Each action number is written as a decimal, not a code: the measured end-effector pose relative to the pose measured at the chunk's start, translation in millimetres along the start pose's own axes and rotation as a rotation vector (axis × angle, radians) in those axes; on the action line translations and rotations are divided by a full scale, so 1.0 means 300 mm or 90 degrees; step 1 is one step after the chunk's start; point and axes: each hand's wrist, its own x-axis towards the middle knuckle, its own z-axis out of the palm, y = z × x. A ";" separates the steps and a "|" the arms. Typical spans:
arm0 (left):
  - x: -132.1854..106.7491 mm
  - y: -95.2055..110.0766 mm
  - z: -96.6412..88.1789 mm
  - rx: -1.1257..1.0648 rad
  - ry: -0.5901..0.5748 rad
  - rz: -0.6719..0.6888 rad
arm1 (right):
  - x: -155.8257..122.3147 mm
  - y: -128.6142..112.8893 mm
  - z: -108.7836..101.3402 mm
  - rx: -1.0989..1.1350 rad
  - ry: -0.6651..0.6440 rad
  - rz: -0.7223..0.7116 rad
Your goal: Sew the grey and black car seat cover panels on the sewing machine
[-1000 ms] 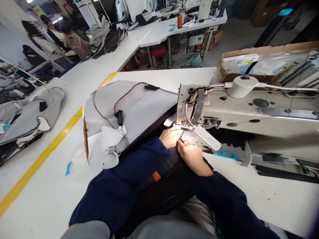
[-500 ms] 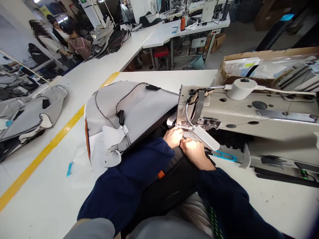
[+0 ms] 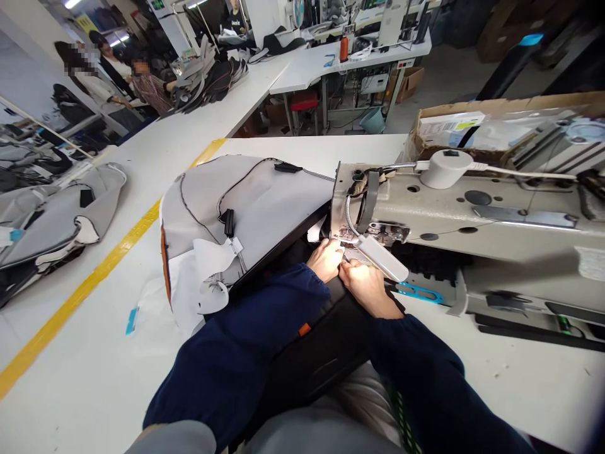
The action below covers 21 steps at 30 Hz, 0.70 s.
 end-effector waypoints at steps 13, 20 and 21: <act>0.013 0.001 0.023 -0.088 0.036 0.018 | 0.012 0.043 0.002 0.005 0.007 -0.026; -0.116 0.007 -0.078 -0.948 0.120 -0.244 | -0.003 0.031 0.034 -0.005 0.044 0.002; -0.160 0.012 -0.105 -1.129 0.138 -0.307 | -0.010 0.027 0.035 -0.008 0.055 0.014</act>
